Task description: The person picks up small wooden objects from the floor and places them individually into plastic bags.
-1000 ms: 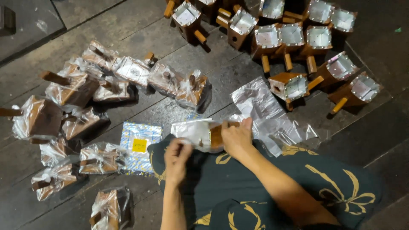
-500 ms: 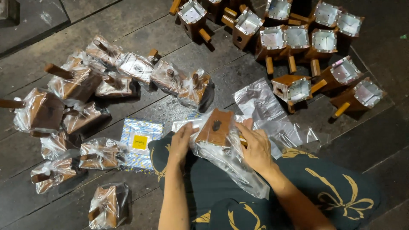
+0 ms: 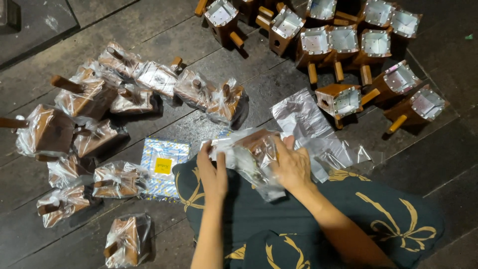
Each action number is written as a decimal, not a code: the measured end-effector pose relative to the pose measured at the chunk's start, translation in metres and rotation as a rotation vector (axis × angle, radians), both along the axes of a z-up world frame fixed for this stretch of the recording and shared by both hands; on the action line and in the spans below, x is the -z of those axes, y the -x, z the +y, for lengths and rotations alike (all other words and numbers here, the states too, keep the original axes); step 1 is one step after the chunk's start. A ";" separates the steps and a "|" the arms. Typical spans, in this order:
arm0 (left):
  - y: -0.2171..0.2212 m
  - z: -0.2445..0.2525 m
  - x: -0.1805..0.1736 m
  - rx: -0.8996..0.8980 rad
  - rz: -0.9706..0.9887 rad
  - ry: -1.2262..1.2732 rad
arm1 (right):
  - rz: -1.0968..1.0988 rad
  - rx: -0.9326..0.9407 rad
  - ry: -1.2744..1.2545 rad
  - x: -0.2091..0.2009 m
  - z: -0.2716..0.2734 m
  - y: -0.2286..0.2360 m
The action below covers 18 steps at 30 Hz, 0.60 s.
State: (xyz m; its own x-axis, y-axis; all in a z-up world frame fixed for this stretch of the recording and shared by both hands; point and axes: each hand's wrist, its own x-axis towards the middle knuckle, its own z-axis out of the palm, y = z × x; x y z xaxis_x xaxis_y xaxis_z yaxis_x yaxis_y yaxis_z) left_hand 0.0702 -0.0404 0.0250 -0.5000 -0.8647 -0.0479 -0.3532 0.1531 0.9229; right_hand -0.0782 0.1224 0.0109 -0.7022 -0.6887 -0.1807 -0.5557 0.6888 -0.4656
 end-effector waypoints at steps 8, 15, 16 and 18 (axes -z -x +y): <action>-0.010 0.061 0.019 0.289 0.107 0.731 | -0.163 0.043 -0.152 -0.023 -0.042 -0.002; -0.004 0.057 0.011 0.226 0.303 -0.081 | -0.302 -0.008 -0.439 -0.020 -0.084 0.008; -0.010 0.052 0.020 0.228 0.298 -0.083 | -0.308 -0.007 -0.439 -0.002 -0.086 0.004; -0.012 0.038 0.037 0.033 0.190 -0.202 | -0.250 -0.075 -0.406 0.033 -0.090 0.005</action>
State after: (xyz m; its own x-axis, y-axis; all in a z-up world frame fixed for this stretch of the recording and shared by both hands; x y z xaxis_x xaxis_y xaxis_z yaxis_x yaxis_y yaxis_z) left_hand 0.0819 -0.0027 -0.0120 -0.5439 -0.8305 -0.1207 -0.1687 -0.0326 0.9851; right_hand -0.0830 0.0324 -0.0217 -0.5541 -0.5743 -0.6026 -0.5161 0.8050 -0.2927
